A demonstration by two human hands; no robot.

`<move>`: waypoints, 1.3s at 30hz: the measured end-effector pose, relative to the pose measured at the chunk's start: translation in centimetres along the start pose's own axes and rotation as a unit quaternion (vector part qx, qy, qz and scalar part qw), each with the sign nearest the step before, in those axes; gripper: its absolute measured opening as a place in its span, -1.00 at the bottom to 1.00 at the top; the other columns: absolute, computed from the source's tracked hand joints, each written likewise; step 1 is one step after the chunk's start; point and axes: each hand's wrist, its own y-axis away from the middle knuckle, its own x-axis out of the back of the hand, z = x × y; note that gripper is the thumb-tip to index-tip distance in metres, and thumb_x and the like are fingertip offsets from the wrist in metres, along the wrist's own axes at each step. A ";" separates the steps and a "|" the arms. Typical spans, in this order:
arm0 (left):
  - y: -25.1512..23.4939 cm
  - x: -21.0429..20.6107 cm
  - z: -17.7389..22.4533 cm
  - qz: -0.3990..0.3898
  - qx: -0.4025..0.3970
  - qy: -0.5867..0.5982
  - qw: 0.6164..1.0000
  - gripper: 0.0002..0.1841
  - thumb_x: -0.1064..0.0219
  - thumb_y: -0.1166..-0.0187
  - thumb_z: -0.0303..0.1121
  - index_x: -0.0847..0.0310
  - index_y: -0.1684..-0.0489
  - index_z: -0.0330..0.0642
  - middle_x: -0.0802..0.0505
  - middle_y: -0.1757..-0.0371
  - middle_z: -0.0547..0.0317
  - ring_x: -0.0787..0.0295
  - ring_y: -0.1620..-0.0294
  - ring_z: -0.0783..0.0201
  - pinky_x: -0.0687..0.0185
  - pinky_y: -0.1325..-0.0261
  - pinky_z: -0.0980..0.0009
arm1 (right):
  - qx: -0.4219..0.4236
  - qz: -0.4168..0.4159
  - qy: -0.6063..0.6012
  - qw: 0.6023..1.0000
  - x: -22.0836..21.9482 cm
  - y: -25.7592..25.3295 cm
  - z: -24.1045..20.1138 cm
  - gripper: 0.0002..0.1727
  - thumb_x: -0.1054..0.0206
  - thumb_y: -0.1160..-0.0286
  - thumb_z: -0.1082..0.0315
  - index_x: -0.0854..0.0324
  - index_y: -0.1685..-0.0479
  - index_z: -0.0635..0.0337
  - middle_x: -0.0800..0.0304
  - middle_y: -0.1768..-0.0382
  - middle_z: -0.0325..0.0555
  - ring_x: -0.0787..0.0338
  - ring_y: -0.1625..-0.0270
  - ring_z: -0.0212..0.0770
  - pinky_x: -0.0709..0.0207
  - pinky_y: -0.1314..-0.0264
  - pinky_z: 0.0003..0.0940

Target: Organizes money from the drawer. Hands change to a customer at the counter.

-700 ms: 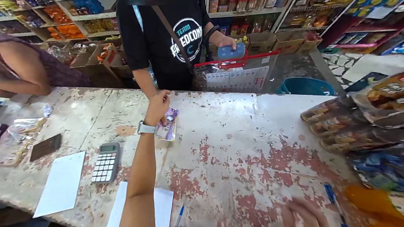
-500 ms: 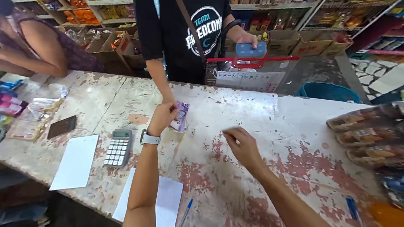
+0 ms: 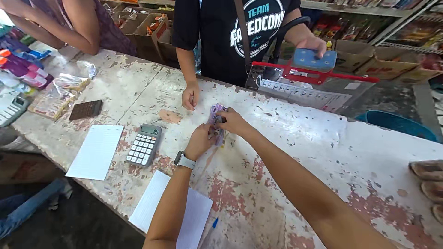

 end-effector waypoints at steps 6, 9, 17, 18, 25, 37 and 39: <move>-0.5 0.4 0.2 -0.032 0.015 -0.006 0.999 -0.45 -0.36 -0.58 -0.35 -0.49 -0.59 -0.29 -0.77 -0.14 -0.26 -0.74 -0.11 -0.12 -0.60 -0.28 -0.01 | 0.012 -0.033 0.040 0.999 0.3 -0.5 -0.2 -0.63 -0.52 -0.47 0.39 -0.71 -0.21 0.35 -0.64 -0.26 0.40 -0.65 -0.34 0.30 -0.51 -0.43 0.19; -0.5 0.4 0.1 -0.033 0.012 -0.003 0.999 -0.44 -0.37 -0.57 -0.34 -0.49 -0.60 -0.28 -0.77 -0.12 -0.26 -0.74 -0.08 -0.11 -0.61 -0.26 0.00 | 0.027 -0.010 0.014 0.999 0.1 -0.2 0.6 -0.69 -0.54 -0.41 0.43 -0.66 -0.04 0.43 -0.64 -0.17 0.34 -0.68 -0.24 0.25 -0.55 -0.35 0.16; -0.3 0.2 0.1 -0.027 0.010 0.008 1.000 -0.45 -0.36 -0.58 -0.37 -0.49 -0.59 -0.31 -0.76 -0.15 -0.30 -0.73 -0.09 -0.12 -0.61 -0.26 0.00 | -0.072 0.085 -0.408 0.906 0.1 2.2 2.5 -0.85 -0.16 -0.79 0.38 -0.53 0.00 0.32 -0.59 0.39 -0.18 -0.59 0.50 -0.41 -0.56 0.37 -0.50; -0.3 0.2 0.1 -0.027 0.010 0.006 1.000 -0.45 -0.36 -0.58 -0.36 -0.49 -0.58 -0.32 -0.76 -0.14 -0.30 -0.73 -0.09 -0.12 -0.61 -0.27 0.00 | -0.059 0.095 -0.331 0.937 -0.1 2.2 2.3 -0.81 -0.24 -0.75 0.34 -0.60 0.05 0.35 -0.59 0.42 -0.14 -0.52 0.52 -0.39 -0.46 0.40 -0.48; -0.4 0.2 0.1 -0.019 0.003 0.005 1.000 -0.42 -0.38 -0.54 -0.35 -0.49 -0.59 -0.31 -0.78 -0.10 -0.28 -0.74 -0.09 -0.15 -0.60 -0.28 -0.06 | -0.007 -0.011 0.075 0.997 -1.2 1.9 -0.4 -0.58 -0.14 -0.82 0.21 -0.62 -0.53 0.08 -0.76 -0.35 0.17 -0.69 -0.46 0.20 -0.43 -0.54 0.23; -0.3 -0.7 3.5 -0.024 0.084 -0.104 0.991 -0.46 -0.20 -0.70 -0.21 -0.44 -0.71 0.05 -0.54 -0.55 -0.37 -0.59 -0.44 -0.31 -0.53 -0.35 -0.26 | -0.114 0.216 -0.089 0.966 -7.1 37.3 5.7 -0.68 -0.27 -0.64 0.34 -0.78 -0.02 0.46 -0.75 0.49 0.13 -0.66 0.50 -0.08 -0.59 0.33 -0.07; -0.3 -0.7 3.4 -0.009 0.075 -0.118 0.990 -0.48 -0.26 -0.66 -0.19 -0.51 -0.65 0.09 -0.51 -0.56 -0.40 -0.56 -0.45 -0.35 -0.52 -0.35 -0.27 | -0.150 0.234 -0.082 0.957 -8.6 42.2 5.8 -0.67 -0.25 -0.65 0.39 -0.75 -0.07 0.55 -0.80 0.40 0.27 -0.72 0.43 0.02 -0.63 0.21 0.00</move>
